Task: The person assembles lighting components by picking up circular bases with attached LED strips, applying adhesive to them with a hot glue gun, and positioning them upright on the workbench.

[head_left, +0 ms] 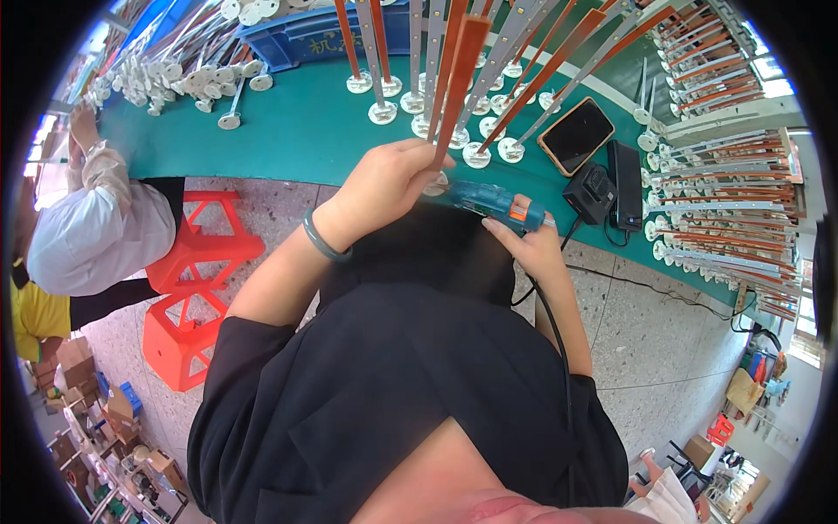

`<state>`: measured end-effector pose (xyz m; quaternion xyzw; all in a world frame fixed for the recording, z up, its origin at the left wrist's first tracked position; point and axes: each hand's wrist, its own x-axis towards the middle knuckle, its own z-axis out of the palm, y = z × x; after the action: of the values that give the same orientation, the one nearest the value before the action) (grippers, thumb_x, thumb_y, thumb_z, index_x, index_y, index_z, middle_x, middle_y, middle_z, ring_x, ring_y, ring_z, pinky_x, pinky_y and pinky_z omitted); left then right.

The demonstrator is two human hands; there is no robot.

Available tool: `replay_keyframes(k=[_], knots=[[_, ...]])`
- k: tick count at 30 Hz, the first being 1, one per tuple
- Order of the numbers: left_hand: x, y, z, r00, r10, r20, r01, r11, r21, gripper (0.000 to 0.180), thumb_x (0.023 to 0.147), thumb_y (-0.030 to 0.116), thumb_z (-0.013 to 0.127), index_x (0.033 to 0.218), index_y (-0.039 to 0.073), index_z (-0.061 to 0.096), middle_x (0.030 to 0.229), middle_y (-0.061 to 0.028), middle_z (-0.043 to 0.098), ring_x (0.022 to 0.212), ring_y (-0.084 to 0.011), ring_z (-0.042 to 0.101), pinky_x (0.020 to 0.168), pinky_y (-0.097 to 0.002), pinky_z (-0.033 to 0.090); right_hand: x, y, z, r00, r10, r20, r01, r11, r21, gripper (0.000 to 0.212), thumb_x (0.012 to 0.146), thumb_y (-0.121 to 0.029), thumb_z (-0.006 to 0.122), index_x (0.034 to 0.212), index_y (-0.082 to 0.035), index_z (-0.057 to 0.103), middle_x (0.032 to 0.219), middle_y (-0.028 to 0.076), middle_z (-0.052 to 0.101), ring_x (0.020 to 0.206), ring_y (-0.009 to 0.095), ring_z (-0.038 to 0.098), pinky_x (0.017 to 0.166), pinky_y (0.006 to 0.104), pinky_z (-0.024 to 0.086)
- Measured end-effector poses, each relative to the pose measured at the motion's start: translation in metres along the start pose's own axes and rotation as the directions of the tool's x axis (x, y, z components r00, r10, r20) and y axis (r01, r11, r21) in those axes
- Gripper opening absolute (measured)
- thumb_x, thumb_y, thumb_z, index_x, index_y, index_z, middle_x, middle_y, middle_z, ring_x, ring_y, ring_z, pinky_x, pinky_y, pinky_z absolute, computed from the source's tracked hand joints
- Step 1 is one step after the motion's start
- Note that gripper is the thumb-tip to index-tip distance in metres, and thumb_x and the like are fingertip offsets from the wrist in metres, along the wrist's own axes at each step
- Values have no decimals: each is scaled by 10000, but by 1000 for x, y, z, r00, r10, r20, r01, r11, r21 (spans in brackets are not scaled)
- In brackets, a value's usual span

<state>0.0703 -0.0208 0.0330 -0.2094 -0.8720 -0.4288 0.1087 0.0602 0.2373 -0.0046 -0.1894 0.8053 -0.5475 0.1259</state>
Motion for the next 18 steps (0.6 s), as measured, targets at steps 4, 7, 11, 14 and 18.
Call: replay_keyframes(k=[4,7,11,14,18], knots=[[2,-1,1,1000,-7,15,7,1000,24,129,844,28,622,969,38,648,932,-140,673,853,-355,651,745,-415,527,1,-6,2,1000,25,11,-24,996,-92,283,808,-204,788,907,-11,606,764,82,637,680,167,577,653,309,476],[5,-3,1,998,-20,51,18,999,50,121,849,44,623,968,38,643,914,-144,668,845,-355,648,736,-421,523,3,-2,6,1000,16,-14,-18,989,-149,290,805,-219,789,897,-18,600,752,93,627,661,192,576,642,321,477],[6,-1,0,996,-36,76,31,998,62,140,843,11,649,981,34,654,906,-133,667,842,-333,661,729,-373,532,1,1,8,999,-18,-38,11,985,-175,284,796,-205,791,883,-19,595,739,107,620,631,223,570,620,328,477],[5,-2,0,997,-14,78,9,998,64,132,844,15,650,973,38,657,905,-127,664,835,-332,658,726,-376,529,0,-2,8,998,-17,-56,10,991,-132,278,788,-186,795,873,-17,591,734,114,618,623,236,569,614,327,476],[3,-3,1,997,-14,81,10,999,43,120,847,59,620,965,41,635,900,-145,653,847,-356,641,731,-423,516,-3,0,10,996,-38,-79,27,990,-138,275,783,-171,797,869,-14,588,727,117,612,623,230,568,610,323,473]])
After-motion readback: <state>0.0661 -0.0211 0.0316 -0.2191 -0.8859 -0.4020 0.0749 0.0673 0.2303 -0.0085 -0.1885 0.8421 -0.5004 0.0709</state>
